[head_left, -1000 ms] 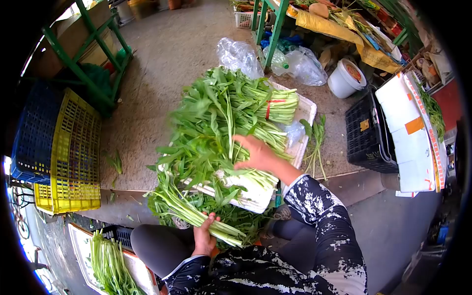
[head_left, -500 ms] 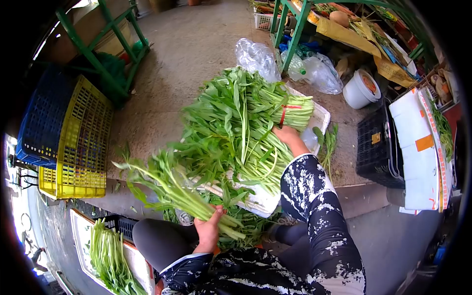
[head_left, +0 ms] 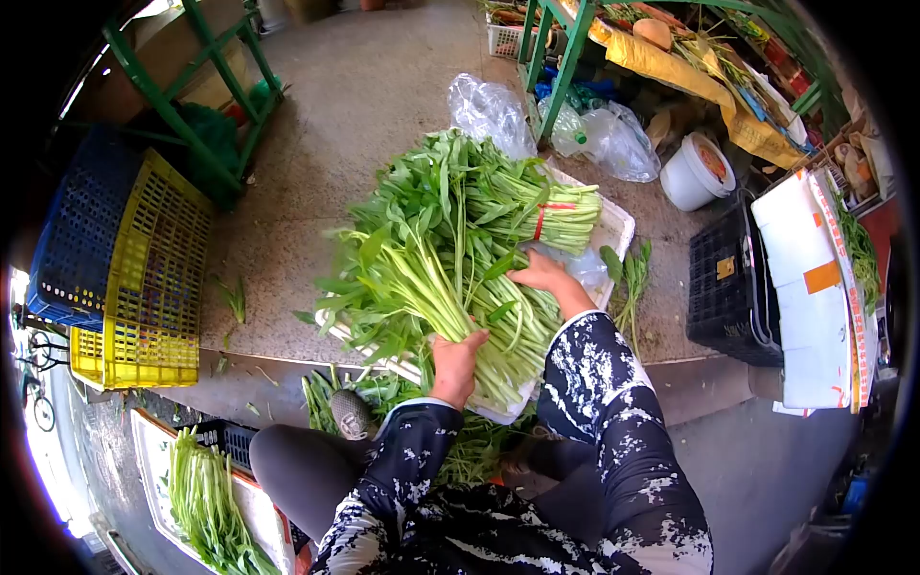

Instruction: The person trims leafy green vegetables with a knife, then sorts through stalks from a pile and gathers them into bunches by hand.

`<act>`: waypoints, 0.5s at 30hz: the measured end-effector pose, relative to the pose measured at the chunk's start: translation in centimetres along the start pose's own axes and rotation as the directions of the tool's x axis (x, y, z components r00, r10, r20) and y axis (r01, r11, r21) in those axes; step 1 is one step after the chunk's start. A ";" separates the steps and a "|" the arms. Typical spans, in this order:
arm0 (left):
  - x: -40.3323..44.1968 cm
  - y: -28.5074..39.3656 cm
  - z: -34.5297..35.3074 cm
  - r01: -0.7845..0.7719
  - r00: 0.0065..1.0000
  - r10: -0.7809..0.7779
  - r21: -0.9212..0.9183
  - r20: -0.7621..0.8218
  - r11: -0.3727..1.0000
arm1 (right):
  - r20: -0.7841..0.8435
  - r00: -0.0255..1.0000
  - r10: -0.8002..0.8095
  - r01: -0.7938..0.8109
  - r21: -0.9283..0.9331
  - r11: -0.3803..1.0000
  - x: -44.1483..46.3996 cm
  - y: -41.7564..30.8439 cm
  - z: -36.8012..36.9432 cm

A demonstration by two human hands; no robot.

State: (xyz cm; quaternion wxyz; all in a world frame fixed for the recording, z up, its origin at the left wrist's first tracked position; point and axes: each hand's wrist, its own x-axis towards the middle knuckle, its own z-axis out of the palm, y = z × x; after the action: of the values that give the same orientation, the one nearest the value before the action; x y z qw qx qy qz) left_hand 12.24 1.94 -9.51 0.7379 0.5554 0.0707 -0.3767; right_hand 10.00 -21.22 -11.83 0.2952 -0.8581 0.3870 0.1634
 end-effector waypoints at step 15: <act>-3.3 0.3 -4.0 0.066 0.987 -0.026 -0.256 0.157 0.965 | -0.038 0.880 -0.473 0.458 -0.188 0.869 -13.3 -6.9 4.5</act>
State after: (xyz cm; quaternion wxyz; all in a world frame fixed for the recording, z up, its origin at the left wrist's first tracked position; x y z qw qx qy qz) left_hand 11.36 6.97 -9.06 0.7987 0.4216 0.0757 -0.4226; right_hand 6.38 -7.20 -5.96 0.2338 -0.9544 0.1648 0.0850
